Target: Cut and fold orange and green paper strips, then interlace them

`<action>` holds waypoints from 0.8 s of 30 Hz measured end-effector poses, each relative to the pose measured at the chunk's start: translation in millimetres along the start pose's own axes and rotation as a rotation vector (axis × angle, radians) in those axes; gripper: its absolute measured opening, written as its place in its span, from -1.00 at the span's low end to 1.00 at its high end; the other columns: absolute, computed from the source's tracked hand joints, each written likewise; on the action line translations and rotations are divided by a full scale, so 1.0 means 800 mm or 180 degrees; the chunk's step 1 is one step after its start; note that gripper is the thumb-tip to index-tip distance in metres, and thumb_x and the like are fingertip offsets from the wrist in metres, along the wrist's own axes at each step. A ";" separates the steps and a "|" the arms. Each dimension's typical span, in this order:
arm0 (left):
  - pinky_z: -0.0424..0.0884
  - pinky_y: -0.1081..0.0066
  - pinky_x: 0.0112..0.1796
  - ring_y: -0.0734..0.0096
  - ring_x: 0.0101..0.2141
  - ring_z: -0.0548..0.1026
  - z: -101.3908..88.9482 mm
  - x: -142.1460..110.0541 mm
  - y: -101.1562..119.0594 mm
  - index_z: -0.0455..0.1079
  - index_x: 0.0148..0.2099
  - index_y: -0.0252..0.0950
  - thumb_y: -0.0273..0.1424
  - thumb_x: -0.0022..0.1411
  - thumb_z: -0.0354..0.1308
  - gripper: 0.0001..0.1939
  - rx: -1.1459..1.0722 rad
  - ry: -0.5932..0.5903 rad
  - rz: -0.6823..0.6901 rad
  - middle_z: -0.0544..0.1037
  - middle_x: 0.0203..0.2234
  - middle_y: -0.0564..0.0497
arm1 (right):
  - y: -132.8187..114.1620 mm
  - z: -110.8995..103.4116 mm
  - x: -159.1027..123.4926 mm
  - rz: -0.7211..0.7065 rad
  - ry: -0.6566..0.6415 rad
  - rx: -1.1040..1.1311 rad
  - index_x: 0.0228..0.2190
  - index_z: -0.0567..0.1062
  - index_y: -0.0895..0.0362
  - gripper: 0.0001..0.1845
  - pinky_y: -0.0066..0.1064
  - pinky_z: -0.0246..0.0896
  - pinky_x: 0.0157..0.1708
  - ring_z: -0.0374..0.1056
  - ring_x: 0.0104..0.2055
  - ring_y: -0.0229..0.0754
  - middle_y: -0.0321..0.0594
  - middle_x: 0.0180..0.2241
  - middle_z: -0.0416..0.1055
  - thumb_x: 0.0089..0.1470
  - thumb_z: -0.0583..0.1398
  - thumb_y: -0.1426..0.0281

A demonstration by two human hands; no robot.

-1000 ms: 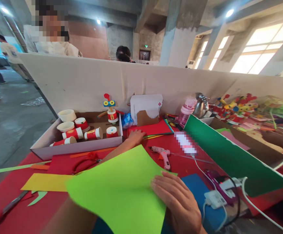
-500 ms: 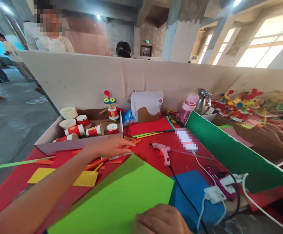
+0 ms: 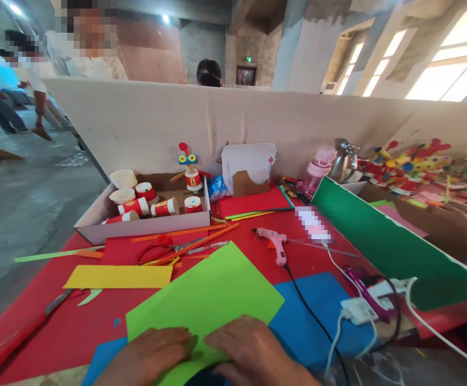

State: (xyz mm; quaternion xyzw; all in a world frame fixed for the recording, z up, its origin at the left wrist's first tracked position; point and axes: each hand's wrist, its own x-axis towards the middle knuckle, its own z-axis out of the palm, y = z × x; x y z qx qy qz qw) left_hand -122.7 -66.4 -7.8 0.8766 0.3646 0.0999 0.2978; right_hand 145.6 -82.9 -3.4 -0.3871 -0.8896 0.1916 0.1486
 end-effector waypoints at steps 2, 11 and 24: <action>0.44 0.39 0.00 0.27 0.00 0.52 0.011 0.007 -0.023 0.45 0.06 0.15 -0.14 0.28 0.03 -0.66 -0.0116 0.0036 0.0153 0.55 0.00 0.09 | 0.011 -0.017 -0.015 0.0139 -0.0020 -0.0002 -0.01 0.43 0.03 -0.60 -0.34 0.23 -0.03 0.40 -0.04 -0.12 -0.15 -0.07 0.52 0.07 0.21 0.30; 0.25 0.15 0.17 0.17 0.18 0.33 -0.007 -0.018 -0.029 0.44 0.06 0.20 0.00 0.24 0.02 -0.62 -0.0656 -0.0257 0.0070 0.50 0.07 0.08 | 0.058 -0.074 -0.083 0.0498 0.0198 0.0286 -0.31 0.58 0.02 -0.72 -0.19 0.24 0.09 0.46 -0.08 -0.15 -0.17 -0.19 0.58 0.12 0.10 0.53; 0.49 0.38 -0.43 0.23 -0.46 0.51 -0.013 0.000 0.012 0.41 -0.53 -0.19 0.09 0.01 0.05 -0.54 -0.1231 0.1335 -0.2120 0.56 -0.57 0.06 | 0.070 -0.063 -0.075 0.1655 0.0667 0.1809 -0.46 0.57 0.09 -0.53 -0.27 0.41 -0.23 0.47 -0.32 -0.06 -0.18 -0.45 0.54 0.07 0.12 -0.03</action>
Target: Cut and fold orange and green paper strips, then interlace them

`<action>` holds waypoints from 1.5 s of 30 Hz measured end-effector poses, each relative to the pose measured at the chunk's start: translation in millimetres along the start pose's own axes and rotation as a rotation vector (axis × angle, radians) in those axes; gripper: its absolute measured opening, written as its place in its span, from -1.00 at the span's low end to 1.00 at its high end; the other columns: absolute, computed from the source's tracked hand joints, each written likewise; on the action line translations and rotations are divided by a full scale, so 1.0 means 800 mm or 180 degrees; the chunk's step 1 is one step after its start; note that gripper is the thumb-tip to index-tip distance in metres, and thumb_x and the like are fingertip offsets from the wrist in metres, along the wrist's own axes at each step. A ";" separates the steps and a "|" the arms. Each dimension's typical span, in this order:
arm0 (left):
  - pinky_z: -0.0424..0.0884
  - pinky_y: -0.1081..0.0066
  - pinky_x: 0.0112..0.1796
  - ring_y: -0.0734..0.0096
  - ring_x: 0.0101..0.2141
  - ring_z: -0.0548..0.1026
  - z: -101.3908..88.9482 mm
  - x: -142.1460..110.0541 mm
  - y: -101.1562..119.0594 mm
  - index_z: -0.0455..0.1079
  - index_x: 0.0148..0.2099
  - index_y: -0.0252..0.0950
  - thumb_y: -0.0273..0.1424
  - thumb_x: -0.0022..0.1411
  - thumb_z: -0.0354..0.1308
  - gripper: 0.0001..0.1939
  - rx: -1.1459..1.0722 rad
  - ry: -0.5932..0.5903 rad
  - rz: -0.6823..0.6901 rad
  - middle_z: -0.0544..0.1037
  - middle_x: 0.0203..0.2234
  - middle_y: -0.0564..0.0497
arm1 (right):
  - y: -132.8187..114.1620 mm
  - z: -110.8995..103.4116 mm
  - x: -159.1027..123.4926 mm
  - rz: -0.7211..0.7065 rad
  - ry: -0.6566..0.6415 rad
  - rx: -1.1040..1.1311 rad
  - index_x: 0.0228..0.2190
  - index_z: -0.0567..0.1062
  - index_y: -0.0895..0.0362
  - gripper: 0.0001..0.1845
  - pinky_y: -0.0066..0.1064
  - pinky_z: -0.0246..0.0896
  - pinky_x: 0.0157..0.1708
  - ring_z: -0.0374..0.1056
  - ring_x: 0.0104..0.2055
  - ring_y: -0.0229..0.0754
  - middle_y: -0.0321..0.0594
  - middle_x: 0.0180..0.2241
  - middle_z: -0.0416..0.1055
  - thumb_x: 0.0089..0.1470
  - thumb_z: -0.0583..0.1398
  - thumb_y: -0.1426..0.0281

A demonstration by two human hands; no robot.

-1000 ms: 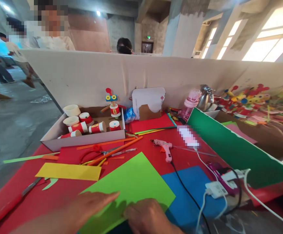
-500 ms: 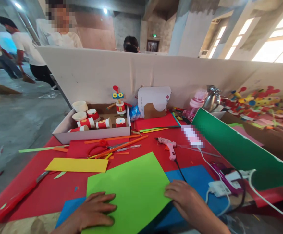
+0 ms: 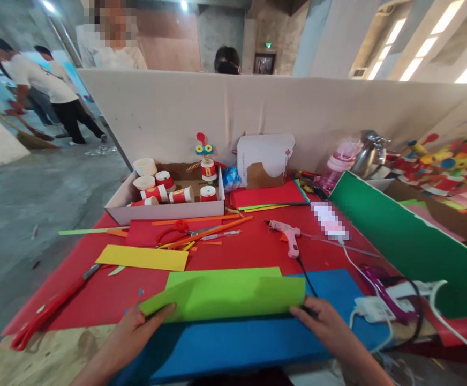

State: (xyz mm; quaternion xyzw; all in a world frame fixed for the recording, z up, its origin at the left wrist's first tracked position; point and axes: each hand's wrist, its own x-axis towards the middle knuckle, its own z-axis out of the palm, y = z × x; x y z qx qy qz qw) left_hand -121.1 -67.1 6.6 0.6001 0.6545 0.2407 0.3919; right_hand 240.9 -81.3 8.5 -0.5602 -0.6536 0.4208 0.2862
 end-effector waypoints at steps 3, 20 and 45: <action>0.41 0.37 -0.53 0.20 -0.53 0.49 0.004 0.004 0.003 0.38 -0.56 -0.22 0.13 -0.03 0.02 -0.49 0.0176 0.0283 -0.0324 0.50 -0.65 0.01 | -0.003 0.016 0.013 0.0167 0.0590 -0.0121 -0.55 0.46 0.09 -0.47 -0.42 0.31 -0.49 0.36 -0.52 -0.16 -0.28 -0.61 0.40 0.11 0.04 -0.06; 0.49 0.23 -0.07 0.11 -0.14 0.55 0.006 0.008 -0.021 0.52 -0.19 -0.25 0.05 0.18 -0.02 -0.48 0.0721 0.0548 0.0466 0.60 -0.17 -0.13 | -0.015 0.035 0.041 -0.0248 0.1530 -0.0204 -0.42 0.42 0.08 -0.63 -0.44 0.32 -0.44 0.38 -0.47 -0.17 -0.25 -0.53 0.43 0.10 0.09 0.03; 0.16 0.08 0.18 0.11 0.25 0.21 -0.032 0.036 -0.080 0.30 0.24 -0.15 -0.11 0.37 -0.13 -0.49 0.2890 0.0469 0.1400 0.37 0.19 -0.02 | -0.003 0.033 0.031 -0.0959 -0.0961 -0.0348 -0.42 0.59 0.02 -0.89 0.01 0.00 0.26 0.47 -0.04 -0.07 -0.20 -0.23 0.60 0.08 0.28 0.27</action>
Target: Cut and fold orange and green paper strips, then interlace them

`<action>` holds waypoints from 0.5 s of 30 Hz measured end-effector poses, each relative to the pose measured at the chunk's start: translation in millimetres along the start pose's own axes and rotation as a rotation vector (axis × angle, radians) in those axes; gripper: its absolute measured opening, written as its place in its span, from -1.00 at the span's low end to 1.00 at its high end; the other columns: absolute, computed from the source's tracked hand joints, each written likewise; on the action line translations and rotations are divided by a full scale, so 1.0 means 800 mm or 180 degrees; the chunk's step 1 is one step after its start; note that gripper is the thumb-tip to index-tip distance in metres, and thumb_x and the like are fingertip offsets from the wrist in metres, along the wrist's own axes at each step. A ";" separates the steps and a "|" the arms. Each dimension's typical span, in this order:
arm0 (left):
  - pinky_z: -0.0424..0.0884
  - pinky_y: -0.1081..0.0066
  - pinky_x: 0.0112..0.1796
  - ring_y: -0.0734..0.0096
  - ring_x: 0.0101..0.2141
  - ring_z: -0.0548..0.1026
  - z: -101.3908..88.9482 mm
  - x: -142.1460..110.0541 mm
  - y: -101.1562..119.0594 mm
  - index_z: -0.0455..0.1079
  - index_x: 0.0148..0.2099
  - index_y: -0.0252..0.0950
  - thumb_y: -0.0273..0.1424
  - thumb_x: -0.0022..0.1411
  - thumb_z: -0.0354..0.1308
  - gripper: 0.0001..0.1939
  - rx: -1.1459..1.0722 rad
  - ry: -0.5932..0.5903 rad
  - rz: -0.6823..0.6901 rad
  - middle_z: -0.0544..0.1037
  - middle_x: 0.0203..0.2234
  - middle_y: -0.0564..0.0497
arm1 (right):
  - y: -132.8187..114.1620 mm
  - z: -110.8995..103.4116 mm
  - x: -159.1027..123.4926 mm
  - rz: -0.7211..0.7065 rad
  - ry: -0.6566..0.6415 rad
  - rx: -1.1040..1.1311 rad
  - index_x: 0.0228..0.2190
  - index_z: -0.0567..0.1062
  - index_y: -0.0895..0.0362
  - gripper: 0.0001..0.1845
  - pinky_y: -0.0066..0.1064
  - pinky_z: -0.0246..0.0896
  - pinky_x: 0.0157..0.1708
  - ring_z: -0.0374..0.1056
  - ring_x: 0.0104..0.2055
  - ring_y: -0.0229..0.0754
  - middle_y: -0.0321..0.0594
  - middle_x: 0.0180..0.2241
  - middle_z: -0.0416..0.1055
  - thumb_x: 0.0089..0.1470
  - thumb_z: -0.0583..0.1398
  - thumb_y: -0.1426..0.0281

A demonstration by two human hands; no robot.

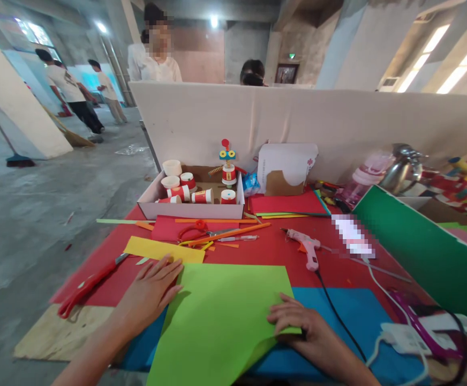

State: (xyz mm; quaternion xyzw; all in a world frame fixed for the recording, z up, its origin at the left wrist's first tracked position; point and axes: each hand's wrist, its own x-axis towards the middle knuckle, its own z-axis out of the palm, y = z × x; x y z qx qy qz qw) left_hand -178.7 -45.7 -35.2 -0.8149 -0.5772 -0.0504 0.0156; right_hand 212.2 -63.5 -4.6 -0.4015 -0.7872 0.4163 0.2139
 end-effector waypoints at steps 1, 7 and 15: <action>0.17 0.07 0.17 0.11 0.24 0.23 -0.005 0.000 0.000 0.36 0.19 -0.17 -0.15 0.37 -0.13 -0.53 0.0058 0.0039 -0.0068 0.41 0.16 -0.04 | 0.001 -0.001 0.000 0.0026 0.0002 -0.0028 -0.41 0.59 0.01 -0.89 0.01 0.00 0.26 0.47 -0.03 -0.07 -0.21 -0.24 0.61 0.09 0.27 0.27; 0.26 0.11 0.09 0.12 0.22 0.25 -0.033 0.029 -0.004 0.34 0.20 -0.21 -0.57 0.17 -0.06 -0.44 0.0391 -0.0108 -0.0068 0.39 0.17 -0.07 | 0.001 -0.016 -0.004 0.0226 -0.0169 -0.0175 -0.36 0.60 -0.01 -0.87 0.02 -0.07 0.29 0.42 0.05 -0.05 -0.26 -0.28 0.61 0.11 0.24 0.27; 0.40 0.23 -0.14 0.15 -0.13 0.53 -0.034 0.051 -0.007 0.49 -0.12 -0.31 -0.57 0.26 -0.12 -0.65 0.0547 -0.0263 -0.0269 0.57 -0.12 -0.19 | 0.009 -0.016 -0.014 0.0415 0.0026 -0.0139 -0.37 0.61 0.01 -0.82 0.00 -0.06 0.29 0.41 0.06 -0.01 -0.20 -0.25 0.61 0.09 0.24 0.20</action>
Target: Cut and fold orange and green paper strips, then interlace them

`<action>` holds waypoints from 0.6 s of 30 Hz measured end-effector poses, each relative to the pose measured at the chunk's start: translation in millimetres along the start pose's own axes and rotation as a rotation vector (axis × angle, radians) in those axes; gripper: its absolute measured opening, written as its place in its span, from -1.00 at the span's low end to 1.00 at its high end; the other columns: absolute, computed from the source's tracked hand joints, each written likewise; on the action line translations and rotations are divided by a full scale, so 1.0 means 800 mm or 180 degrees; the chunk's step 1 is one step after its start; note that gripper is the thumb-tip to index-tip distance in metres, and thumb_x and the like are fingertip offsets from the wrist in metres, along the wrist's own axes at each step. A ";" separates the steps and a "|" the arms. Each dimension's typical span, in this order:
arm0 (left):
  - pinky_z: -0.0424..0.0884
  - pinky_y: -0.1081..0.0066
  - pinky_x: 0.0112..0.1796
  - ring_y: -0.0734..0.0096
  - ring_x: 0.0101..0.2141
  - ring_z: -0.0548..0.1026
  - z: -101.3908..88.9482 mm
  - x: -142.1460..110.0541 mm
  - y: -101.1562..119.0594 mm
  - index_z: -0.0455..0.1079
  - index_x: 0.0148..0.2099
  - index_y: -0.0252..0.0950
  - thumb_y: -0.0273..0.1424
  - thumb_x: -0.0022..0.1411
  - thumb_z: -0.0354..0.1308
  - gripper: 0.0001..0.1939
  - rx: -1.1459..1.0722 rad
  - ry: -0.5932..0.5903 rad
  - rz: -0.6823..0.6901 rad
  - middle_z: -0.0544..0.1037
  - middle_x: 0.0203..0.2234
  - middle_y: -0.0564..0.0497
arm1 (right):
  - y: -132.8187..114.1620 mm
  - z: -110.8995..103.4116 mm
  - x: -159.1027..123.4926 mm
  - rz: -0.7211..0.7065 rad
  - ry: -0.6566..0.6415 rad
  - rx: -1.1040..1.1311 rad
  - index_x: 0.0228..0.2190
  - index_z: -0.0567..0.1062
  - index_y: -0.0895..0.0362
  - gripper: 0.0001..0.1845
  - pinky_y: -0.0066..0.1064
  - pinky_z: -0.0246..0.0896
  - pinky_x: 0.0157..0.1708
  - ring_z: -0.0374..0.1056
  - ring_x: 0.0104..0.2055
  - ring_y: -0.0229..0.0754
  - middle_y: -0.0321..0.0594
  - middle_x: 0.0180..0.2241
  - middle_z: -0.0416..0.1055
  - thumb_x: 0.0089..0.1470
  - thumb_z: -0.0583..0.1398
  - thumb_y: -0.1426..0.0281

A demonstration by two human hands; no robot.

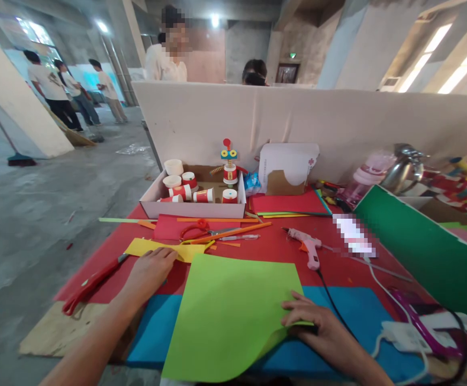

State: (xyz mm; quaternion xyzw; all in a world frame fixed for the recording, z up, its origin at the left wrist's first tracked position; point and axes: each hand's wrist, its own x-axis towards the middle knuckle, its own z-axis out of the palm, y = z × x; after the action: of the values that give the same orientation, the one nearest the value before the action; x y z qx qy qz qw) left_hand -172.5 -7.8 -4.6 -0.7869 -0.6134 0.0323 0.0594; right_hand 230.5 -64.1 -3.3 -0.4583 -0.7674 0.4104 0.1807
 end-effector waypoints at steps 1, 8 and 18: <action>0.40 0.24 -0.16 0.14 -0.15 0.53 0.001 -0.003 -0.002 0.49 -0.16 -0.31 -0.58 0.26 -0.12 -0.66 0.0033 0.0070 -0.0049 0.57 -0.16 -0.19 | 0.000 0.001 0.000 -0.0008 0.0036 0.0019 -0.37 0.61 0.02 -0.80 -0.02 -0.05 0.29 0.41 0.06 -0.01 -0.19 -0.24 0.60 0.09 0.24 0.19; 0.43 0.11 -0.16 -0.02 -0.14 0.53 0.007 -0.021 -0.043 0.50 -0.22 -0.31 -0.48 0.28 -0.18 -0.63 0.0097 0.0461 -0.0652 0.58 -0.21 -0.26 | -0.004 -0.003 0.028 -0.0154 0.0523 0.0157 -0.38 0.60 0.02 -0.74 0.05 -0.05 0.28 0.45 -0.01 0.00 -0.19 -0.25 0.60 0.10 0.22 0.13; 0.35 0.35 0.08 0.34 0.07 0.41 -0.033 -0.012 0.011 0.39 0.12 -0.20 -0.31 0.40 -0.22 -0.57 -0.1589 0.0684 0.0692 0.48 0.07 -0.03 | -0.015 -0.016 0.024 0.0150 0.0130 0.0750 -0.46 0.58 0.07 -0.62 0.11 -0.11 0.27 0.43 0.02 0.07 -0.11 -0.28 0.61 0.04 0.25 0.01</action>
State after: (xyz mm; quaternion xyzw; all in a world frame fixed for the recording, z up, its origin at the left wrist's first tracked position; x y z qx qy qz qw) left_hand -163.2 -20.4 20.5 -0.8371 -0.5047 -0.1969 -0.0753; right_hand 222.4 -45.0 11.6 -0.4601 -0.6990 0.4924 0.2391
